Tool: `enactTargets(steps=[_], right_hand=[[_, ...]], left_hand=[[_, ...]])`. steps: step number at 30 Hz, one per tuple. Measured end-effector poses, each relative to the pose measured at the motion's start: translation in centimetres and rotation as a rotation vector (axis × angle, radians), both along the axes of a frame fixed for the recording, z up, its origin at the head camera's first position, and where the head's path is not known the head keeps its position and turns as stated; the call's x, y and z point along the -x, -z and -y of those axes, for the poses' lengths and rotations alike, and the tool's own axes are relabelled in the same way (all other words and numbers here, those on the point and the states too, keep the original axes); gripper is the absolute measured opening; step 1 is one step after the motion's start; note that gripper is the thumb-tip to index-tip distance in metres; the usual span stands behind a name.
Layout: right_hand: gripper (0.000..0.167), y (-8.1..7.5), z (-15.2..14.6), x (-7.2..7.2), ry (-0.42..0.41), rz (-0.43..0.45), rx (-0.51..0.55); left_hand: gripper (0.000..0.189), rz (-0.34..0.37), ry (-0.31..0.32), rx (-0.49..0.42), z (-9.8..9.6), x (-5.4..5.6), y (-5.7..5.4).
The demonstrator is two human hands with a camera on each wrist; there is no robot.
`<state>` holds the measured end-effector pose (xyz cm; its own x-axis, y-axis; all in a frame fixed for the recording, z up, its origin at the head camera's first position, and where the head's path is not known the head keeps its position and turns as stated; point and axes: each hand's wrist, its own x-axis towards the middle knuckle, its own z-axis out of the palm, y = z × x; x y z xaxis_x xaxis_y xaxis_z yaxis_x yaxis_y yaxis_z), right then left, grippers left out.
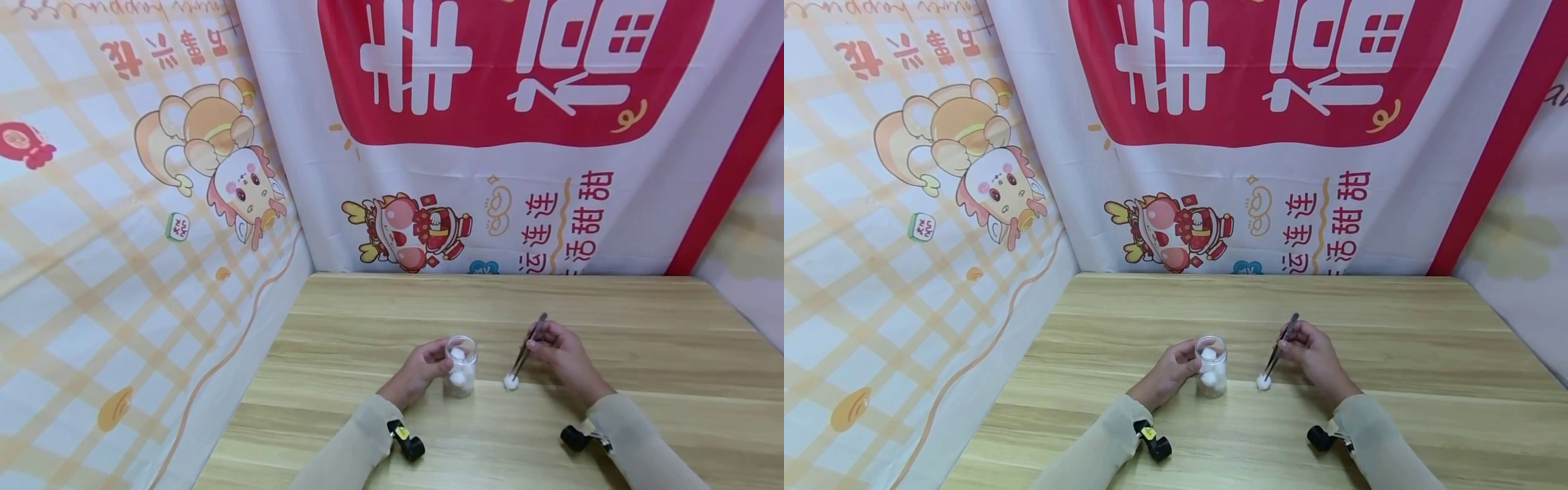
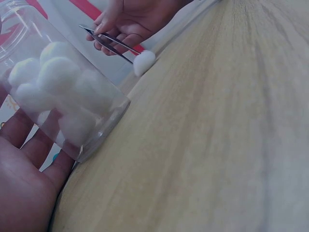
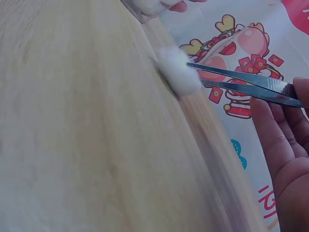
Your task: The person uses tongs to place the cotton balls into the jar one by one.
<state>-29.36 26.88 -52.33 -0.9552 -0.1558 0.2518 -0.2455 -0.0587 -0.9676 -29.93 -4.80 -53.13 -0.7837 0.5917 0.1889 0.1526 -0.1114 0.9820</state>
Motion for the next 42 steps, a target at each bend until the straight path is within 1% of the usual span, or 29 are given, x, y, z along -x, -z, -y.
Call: enactTargets(steps=[3,9,13,16,20,24,26,30,36,42], right_hand=[[0.031,0.0,0.2,0.0,0.015,0.009,-0.034],[0.035,-0.5,0.8,0.0,0.053,0.045,-0.117],[0.037,-0.8,1.1,0.0,0.063,0.069,-0.133],[0.033,-0.8,1.2,-0.1,0.08,0.069,-0.105],[0.032,-0.8,1.0,0.0,0.107,0.025,-0.067],[0.034,-0.8,0.8,0.2,0.101,-0.006,-0.009],[0.034,-1.0,0.8,0.3,0.086,0.002,0.035],[0.033,-1.2,0.7,0.4,0.075,0.019,0.067],[0.033,-2.0,0.7,0.4,0.076,0.036,0.073],[0.026,-2.9,0.5,0.4,0.087,0.066,0.051]], left_hand=[[0.065,0.004,0.001,0.005,0.0,0.1,0.0],[0.071,0.015,0.03,-0.021,-0.1,0.2,-0.3],[0.073,0.022,0.035,-0.025,0.0,0.1,-0.4],[0.068,0.02,0.024,-0.017,0.0,0.1,-0.3],[0.063,0.015,0.012,-0.004,0.0,0.0,-0.2],[0.063,0.021,0.012,-0.009,0.0,0.0,-0.2],[0.063,0.027,0.011,-0.004,0.1,0.0,-0.2],[0.061,0.016,0.005,0.008,0.1,0.0,-0.2],[0.062,0.01,0.008,0.012,0.1,0.0,-0.2],[0.062,0.005,0.013,0.005,0.0,0.1,0.0]])
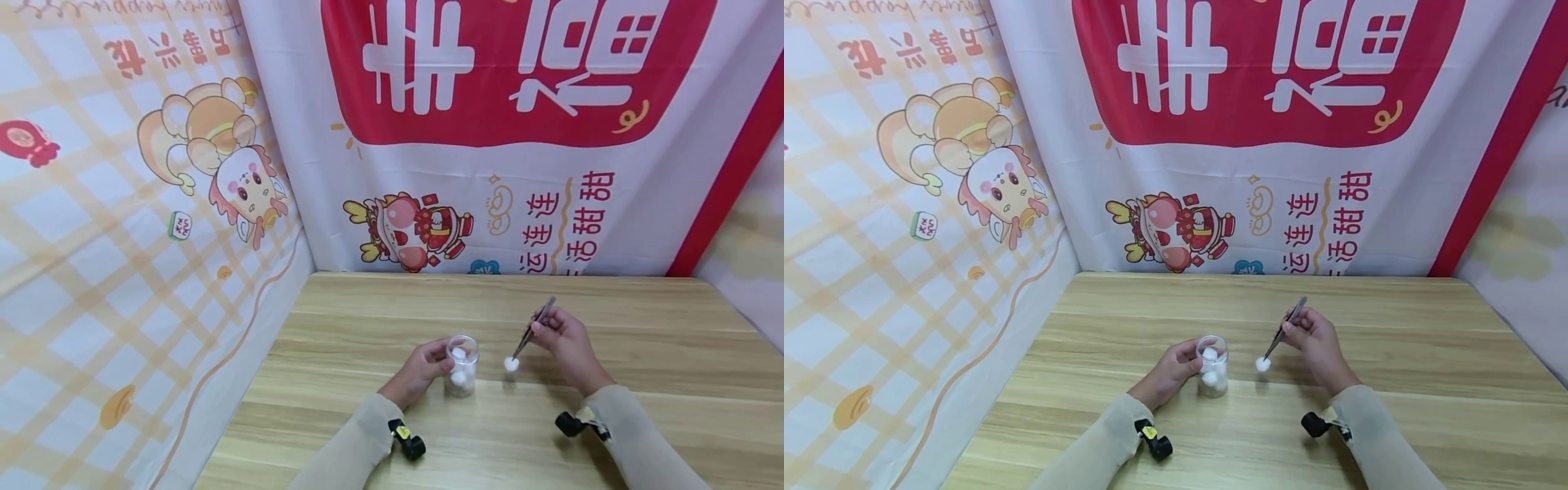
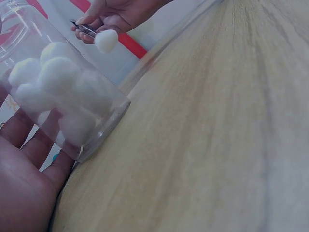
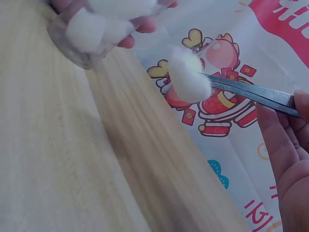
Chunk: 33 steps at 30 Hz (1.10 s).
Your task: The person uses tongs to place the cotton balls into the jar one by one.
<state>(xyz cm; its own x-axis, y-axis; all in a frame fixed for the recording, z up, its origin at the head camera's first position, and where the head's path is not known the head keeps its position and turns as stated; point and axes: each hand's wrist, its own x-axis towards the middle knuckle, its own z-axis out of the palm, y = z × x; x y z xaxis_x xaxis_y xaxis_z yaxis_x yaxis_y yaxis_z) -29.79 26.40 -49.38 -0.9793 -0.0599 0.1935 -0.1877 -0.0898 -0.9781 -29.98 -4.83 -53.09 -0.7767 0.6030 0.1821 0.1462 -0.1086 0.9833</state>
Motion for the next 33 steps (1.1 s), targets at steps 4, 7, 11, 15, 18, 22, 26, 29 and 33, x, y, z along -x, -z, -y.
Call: enactTargets(steps=[4,7,11,15,18,22,26,29,33], right_hand=[[0.027,-0.6,0.2,0.1,0.009,0.007,0.012],[0.029,-0.8,0.5,0.2,0.008,0.002,0.044],[0.028,-1.0,0.9,0.4,0.008,-0.014,0.069],[0.032,-1.4,1.5,0.7,0.013,-0.011,0.09],[0.033,-1.7,1.9,0.9,0.02,-0.001,0.101],[0.03,-2.2,2.2,1.0,0.003,-0.004,0.151],[0.027,-2.6,2.6,0.9,-0.016,-0.01,0.199],[0.029,-3.0,3.0,0.9,-0.008,-0.017,0.212],[0.027,-3.5,3.7,1.1,0.0,-0.03,0.24]], left_hand=[[0.061,-0.002,-0.003,0.002,0.0,0.0,0.0],[0.062,-0.005,-0.007,0.007,0.0,0.0,0.0],[0.063,0.004,-0.007,0.007,0.0,-0.2,-0.1],[0.063,0.009,-0.007,0.007,0.1,-0.2,0.0],[0.062,0.008,-0.01,0.008,0.1,-0.1,0.0],[0.063,0.019,-0.006,0.013,0.1,-0.2,-0.1],[0.065,0.027,0.006,0.016,0.0,-0.2,-0.2],[0.063,0.026,0.001,0.015,0.0,-0.2,-0.3],[0.062,0.034,-0.012,0.011,0.0,-0.3,-0.4]])
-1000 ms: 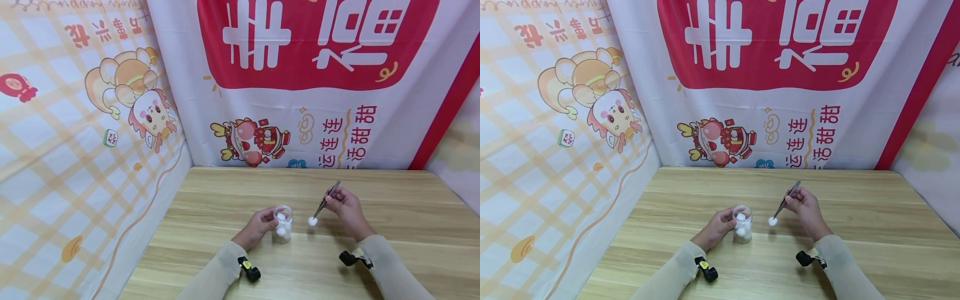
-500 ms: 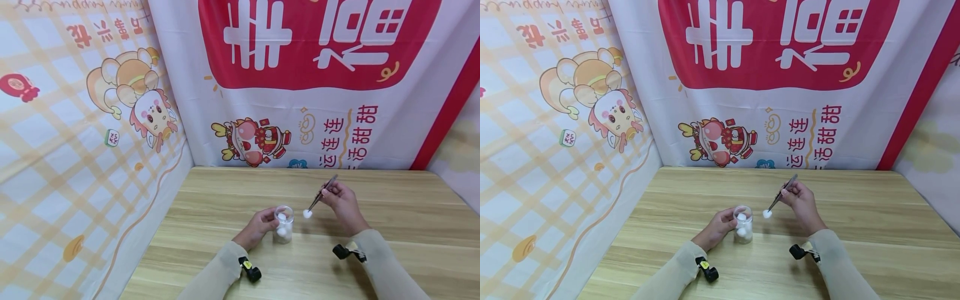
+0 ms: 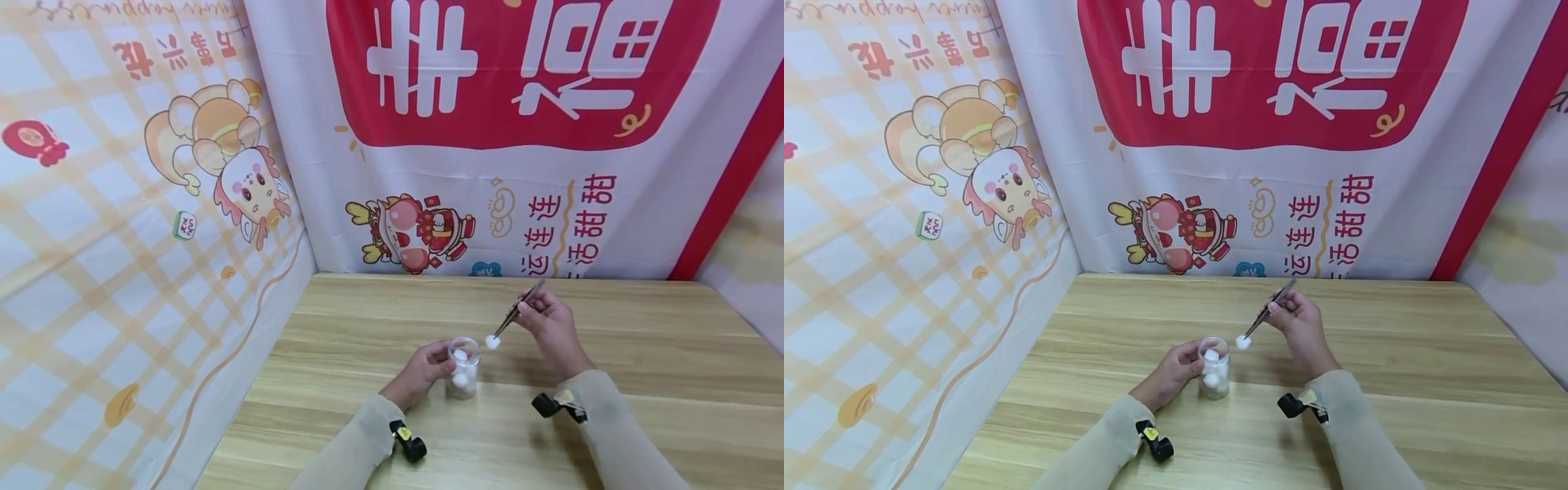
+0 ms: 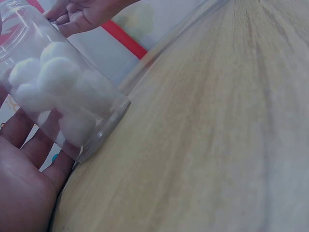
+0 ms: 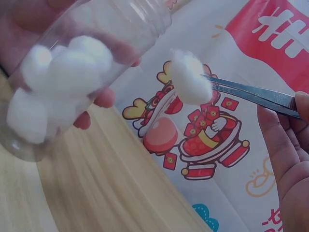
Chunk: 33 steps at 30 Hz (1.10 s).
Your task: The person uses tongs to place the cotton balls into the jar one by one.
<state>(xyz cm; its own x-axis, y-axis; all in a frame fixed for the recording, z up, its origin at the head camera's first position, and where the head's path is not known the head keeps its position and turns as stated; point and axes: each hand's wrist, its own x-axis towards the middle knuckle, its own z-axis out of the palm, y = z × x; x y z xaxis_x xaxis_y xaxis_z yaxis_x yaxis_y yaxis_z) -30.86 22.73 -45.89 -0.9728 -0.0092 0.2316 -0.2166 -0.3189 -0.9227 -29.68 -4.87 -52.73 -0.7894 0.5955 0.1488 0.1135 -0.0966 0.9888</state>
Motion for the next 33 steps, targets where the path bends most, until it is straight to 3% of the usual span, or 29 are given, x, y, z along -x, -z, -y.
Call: enactTargets(steps=[11,20,27,33], right_hand=[[0.03,-1.1,1.3,0.4,-0.011,-0.049,0.034],[0.03,-2.1,2.2,0.5,-0.009,-0.044,0.076],[0.025,-2.6,2.8,0.5,-0.043,-0.102,0.162],[0.021,-2.7,3.5,0.5,-0.056,-0.129,0.167]], left_hand=[[0.071,-0.001,0.013,-0.056,-0.1,0.1,0.4],[0.062,-0.016,0.012,-0.032,-0.1,-0.1,0.1],[0.065,-0.036,0.034,-0.064,-0.1,0.0,0.3],[0.062,-0.033,0.037,-0.058,-0.1,0.1,0.3]])
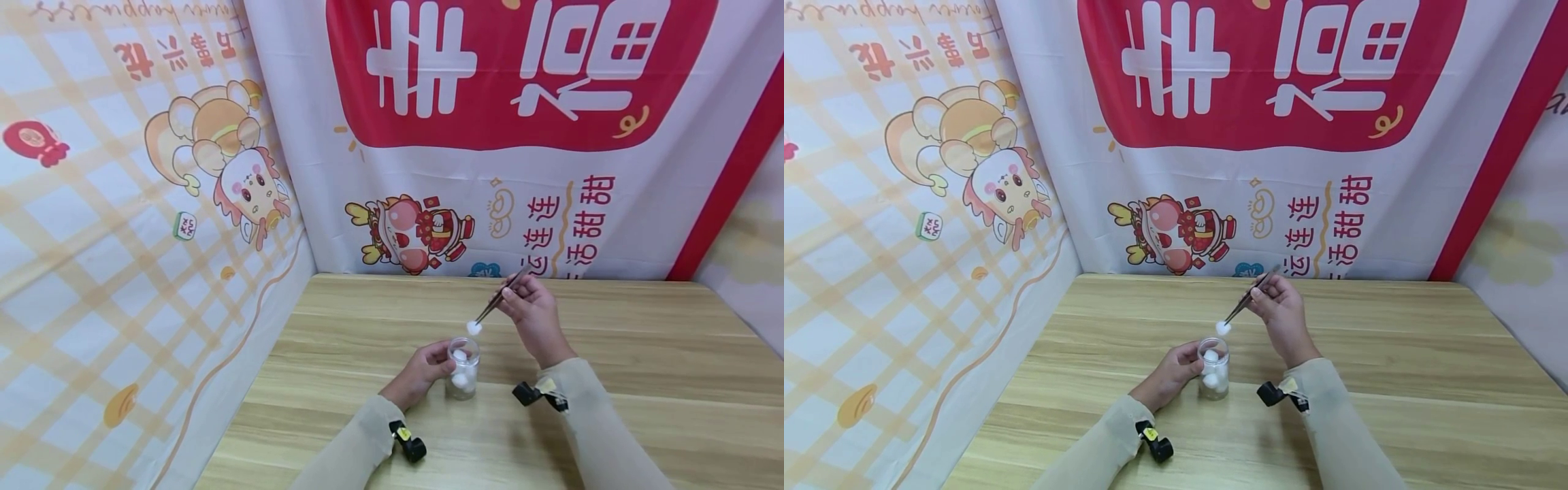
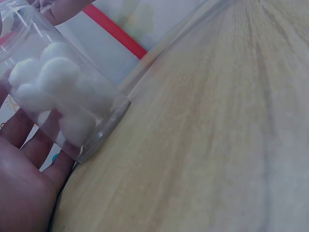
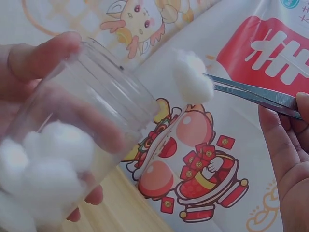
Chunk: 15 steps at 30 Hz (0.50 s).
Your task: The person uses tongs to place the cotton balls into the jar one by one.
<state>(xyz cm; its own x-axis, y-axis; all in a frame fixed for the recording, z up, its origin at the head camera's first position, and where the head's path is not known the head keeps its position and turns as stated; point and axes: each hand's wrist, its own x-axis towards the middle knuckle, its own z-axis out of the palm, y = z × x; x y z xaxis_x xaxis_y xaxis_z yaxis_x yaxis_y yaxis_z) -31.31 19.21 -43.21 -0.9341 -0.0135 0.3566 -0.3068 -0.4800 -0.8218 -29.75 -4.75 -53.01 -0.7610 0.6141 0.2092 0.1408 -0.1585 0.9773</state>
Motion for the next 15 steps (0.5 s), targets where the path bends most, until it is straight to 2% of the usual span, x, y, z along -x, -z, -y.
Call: enactTargets(steps=[8,15], right_hand=[[0.022,0.3,0.8,-0.5,-0.015,0.043,-0.029],[0.02,0.6,1.2,-0.8,-0.035,0.038,-0.028]], left_hand=[[0.06,0.04,-0.022,0.007,0.0,-0.1,-0.1],[0.064,0.056,-0.005,-0.053,0.0,0.0,0.1]])
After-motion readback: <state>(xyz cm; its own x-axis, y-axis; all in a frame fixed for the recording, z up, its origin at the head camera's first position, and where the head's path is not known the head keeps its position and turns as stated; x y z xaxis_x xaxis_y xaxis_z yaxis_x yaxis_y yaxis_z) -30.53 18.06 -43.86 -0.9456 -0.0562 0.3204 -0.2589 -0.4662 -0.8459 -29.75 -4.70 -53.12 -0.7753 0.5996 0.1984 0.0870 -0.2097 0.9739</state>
